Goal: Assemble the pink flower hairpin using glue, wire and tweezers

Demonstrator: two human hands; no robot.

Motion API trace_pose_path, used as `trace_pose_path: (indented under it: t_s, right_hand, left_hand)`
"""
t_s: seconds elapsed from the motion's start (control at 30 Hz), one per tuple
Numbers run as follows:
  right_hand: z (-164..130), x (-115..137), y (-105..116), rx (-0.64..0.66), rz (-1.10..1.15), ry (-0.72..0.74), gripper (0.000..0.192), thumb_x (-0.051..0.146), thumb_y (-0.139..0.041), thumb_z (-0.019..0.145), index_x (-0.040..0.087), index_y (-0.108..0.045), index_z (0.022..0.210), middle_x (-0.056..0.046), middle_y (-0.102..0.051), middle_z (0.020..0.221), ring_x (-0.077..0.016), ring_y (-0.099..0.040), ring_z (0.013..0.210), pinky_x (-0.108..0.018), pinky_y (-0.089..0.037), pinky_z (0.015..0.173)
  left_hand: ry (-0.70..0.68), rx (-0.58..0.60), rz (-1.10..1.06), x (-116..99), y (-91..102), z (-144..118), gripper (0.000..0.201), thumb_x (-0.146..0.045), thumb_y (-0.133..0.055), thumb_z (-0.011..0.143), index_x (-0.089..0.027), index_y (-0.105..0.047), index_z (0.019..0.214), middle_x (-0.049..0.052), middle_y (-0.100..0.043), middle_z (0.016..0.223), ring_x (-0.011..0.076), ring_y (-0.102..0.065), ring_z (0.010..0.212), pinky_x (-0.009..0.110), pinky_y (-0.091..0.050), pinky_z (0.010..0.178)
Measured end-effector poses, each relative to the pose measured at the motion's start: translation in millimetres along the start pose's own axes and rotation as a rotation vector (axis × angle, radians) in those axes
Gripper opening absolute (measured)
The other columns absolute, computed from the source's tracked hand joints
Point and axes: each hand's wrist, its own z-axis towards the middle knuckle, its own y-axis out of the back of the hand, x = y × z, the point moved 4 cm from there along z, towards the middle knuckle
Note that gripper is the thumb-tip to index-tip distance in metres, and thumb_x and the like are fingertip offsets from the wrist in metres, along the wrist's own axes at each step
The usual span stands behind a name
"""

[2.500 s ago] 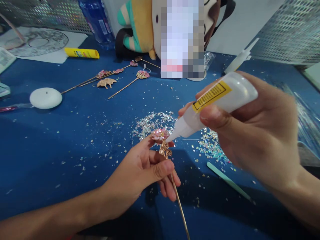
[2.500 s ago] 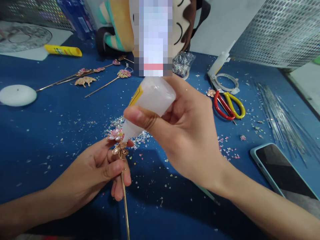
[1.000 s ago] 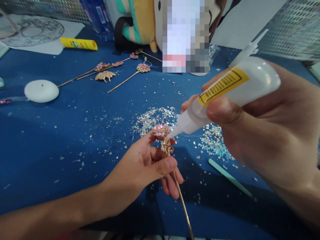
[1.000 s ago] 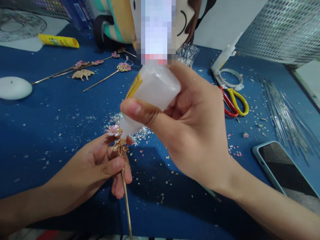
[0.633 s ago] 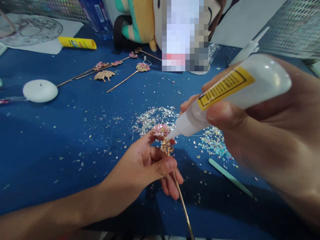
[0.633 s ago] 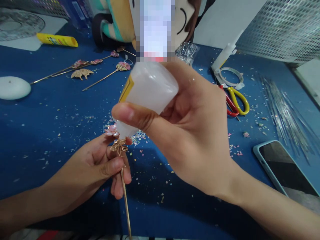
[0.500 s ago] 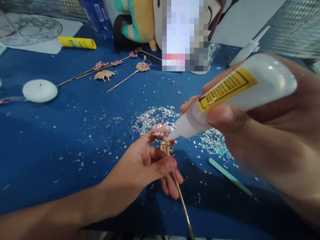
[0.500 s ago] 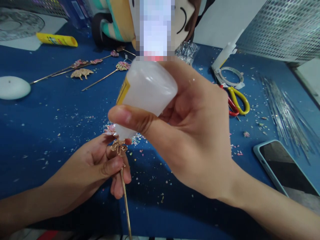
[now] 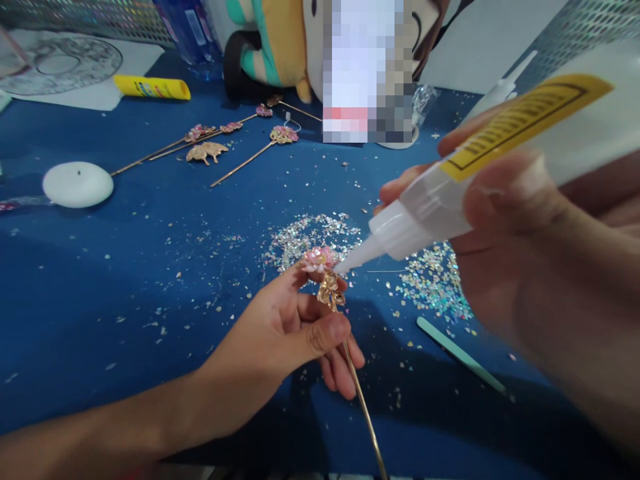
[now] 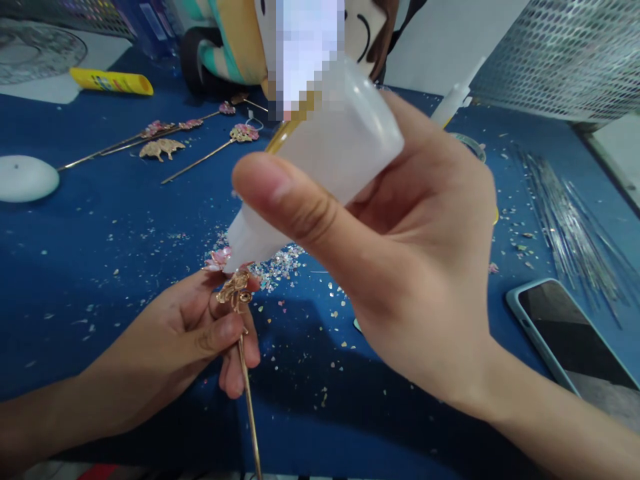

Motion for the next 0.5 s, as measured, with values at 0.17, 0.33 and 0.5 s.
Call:
trace_pose_path:
  t_s: [0.17, 0.33, 0.5]
  right_hand:
    - [-1.6, 0.0, -0.7, -0.011, -0.011, -0.034, 0.034, 0.068, -0.082, 0.082, 0.037, -0.069, 0.088, 0.003, -0.055, 0.063, -0.0226, -0.071, 0.071, -0.036, -0.060, 0.060]
    - [-5.7, -1.1, -3.3, -0.007, -0.047, 0.070, 0.036, 0.069, -0.083, 0.080, 0.036, -0.069, 0.082, 0.003, -0.051, 0.061, -0.0237, -0.073, 0.068, -0.036, -0.060, 0.053]
    - [-10.3, -7.6, 2.1, -0.020, -0.107, 0.048, 0.040, 0.068, -0.080, 0.083, 0.029, -0.071, 0.079, 0.001, -0.067, 0.075, -0.0214, -0.071, 0.069, -0.037, -0.065, 0.056]
  left_hand:
    - [-0.011, 0.012, 0.006, 0.1, 1.7, -0.9, 0.048, -0.033, -0.098, 0.082, -0.019, -0.057, 0.103, -0.003, -0.082, 0.066, 0.0094, -0.075, 0.050, 0.010, -0.059, 0.051]
    - [0.003, 0.001, 0.000, 0.0, 1.3, -0.3, 0.055, -0.036, -0.100, 0.078, -0.018, -0.056, 0.106, -0.001, -0.081, 0.066, 0.0101, -0.074, 0.049, 0.011, -0.060, 0.051]
    - [0.001, 0.006, -0.006, -1.6, -0.3, -0.1, 0.056, -0.033, -0.099, 0.079, -0.017, -0.055, 0.111, -0.002, -0.081, 0.065, 0.0102, -0.075, 0.050, 0.011, -0.060, 0.051]
